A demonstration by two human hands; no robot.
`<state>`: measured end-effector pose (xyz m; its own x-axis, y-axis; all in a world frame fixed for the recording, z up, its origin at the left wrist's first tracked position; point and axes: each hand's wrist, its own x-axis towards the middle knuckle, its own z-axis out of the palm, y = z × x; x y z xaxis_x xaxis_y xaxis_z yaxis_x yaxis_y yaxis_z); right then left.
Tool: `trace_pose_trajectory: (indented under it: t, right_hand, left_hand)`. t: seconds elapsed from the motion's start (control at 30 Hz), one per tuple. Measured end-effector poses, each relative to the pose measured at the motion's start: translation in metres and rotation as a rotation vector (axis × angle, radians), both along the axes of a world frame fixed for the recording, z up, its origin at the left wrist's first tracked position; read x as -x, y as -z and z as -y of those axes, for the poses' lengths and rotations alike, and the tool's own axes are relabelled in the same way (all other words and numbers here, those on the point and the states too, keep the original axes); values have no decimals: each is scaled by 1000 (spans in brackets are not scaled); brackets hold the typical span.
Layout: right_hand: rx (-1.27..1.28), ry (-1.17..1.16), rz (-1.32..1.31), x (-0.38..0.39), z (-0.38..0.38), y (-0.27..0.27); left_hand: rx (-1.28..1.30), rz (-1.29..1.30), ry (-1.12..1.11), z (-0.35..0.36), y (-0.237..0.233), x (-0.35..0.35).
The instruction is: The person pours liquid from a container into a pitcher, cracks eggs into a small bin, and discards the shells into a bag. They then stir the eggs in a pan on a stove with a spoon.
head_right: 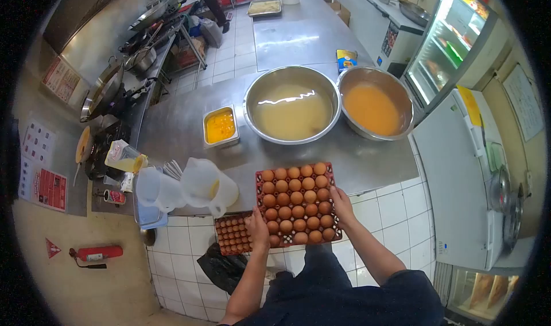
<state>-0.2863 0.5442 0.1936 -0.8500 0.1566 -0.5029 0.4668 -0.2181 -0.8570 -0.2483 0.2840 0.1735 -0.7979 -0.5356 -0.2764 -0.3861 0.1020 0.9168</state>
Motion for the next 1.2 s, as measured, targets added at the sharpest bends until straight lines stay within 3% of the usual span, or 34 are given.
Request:
trace_pose_trajectory:
  t: [0.13, 0.23, 0.27, 0.4, 0.5, 0.63, 0.7, 0.83, 0.9, 1.03, 1.1, 1.2]
  right_hand:
    - [124, 15, 55, 35, -4, -4]
    - [119, 59, -25, 51, -2, 9]
    - [110, 71, 12, 55, -3, 15]
    - [177, 48, 108, 65, -6, 5]
    - [205, 18, 86, 65, -5, 6]
    - [157, -28, 37, 69, -14, 18]
    - [-327, -216, -9, 76, -25, 33]
    - [-445, -165, -79, 121, -4, -27]
    - [352, 61, -21, 144, 18, -47]
    - [458, 99, -35, 178, 29, -25]
    - [350, 233, -63, 178, 31, -21]
    - [382, 152, -115, 194, 4, -4]
  left_hand:
    - [10, 3, 11, -2, -11, 26]
    - [-219, 9, 41, 8, -22, 38]
    - [-73, -68, 195, 22, -3, 34]
    - [-119, -90, 172, 27, 13, -6]
    - [-657, -213, -149, 1, 27, -26]
    - [-850, -172, -291, -11, 10, -21]
    - [-859, -184, -285, -10, 9, -18]
    - [-846, -181, -345, -9, 29, -15]
    - [-787, -150, -346, -9, 41, -14]
    - [-723, -220, -373, -18, 45, -9]
    - [-646, -215, -407, -20, 41, -5]
    - [-605, -168, -421, -26, 29, 1]
